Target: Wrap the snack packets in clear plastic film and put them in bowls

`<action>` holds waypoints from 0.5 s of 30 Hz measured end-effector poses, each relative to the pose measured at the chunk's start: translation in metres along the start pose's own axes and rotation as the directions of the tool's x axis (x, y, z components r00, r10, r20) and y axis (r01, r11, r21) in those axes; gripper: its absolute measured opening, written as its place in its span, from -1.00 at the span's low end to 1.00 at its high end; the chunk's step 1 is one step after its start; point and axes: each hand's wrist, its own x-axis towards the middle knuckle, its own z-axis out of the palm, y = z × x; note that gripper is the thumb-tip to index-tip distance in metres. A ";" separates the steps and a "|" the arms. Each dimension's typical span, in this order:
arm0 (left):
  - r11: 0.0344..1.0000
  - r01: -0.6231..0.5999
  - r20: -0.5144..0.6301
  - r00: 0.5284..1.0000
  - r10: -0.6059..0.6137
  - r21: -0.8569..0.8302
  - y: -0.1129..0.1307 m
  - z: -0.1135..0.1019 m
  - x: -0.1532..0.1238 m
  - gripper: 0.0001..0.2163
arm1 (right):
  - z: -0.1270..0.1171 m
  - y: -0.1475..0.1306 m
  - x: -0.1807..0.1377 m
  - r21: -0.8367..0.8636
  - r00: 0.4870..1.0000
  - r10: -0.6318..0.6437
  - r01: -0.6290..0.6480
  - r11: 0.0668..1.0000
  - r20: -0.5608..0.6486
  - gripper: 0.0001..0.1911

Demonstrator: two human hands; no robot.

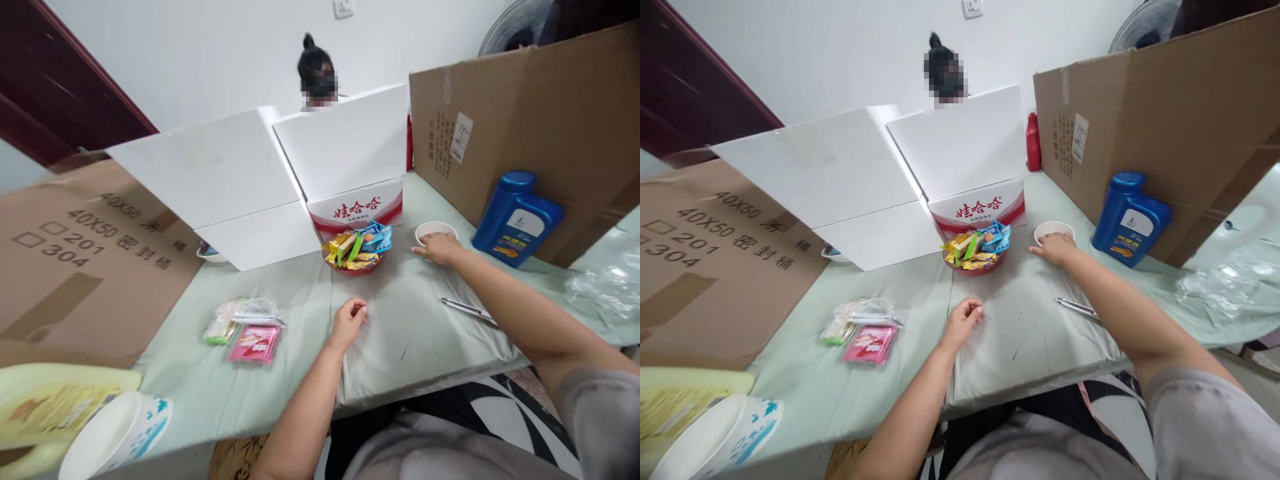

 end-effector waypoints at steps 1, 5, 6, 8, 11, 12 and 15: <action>1.000 -0.012 -0.001 1.000 0.012 0.016 -0.001 0.001 0.000 -0.82 | -0.003 -0.002 -0.006 -0.015 0.999 -0.011 0.010 1.000 -0.052 -0.49; 0.993 -0.059 -0.002 0.998 0.060 0.104 -0.004 0.004 0.000 -0.89 | -0.003 -0.028 -0.050 0.043 0.907 -0.115 0.144 0.989 -0.404 -0.59; 0.989 -0.071 0.000 0.997 0.072 0.131 -0.005 0.004 0.000 -0.91 | 0.001 -0.039 -0.065 0.122 0.907 -0.129 0.193 0.974 -0.401 -0.59; 0.979 -0.095 0.009 0.995 0.095 0.182 -0.004 0.006 0.000 -0.93 | 0.018 -0.065 -0.098 0.339 0.960 -0.179 0.245 0.908 -0.214 -0.62; 0.961 -0.123 0.013 0.992 0.124 0.248 0.005 0.008 -0.007 -0.90 | 0.050 -0.100 -0.139 0.520 0.934 -0.348 0.258 0.814 0.081 -0.66; 0.956 -0.128 0.010 0.991 0.130 0.262 0.011 0.007 -0.012 -0.88 | 0.060 -0.108 -0.148 0.507 0.933 -0.352 0.269 0.819 0.073 -0.67; 0.918 -0.189 0.003 0.980 0.201 0.348 0.029 -0.012 -0.034 -0.85 | 0.079 -0.118 -0.161 0.456 0.929 -0.369 0.340 0.822 -0.027 -0.66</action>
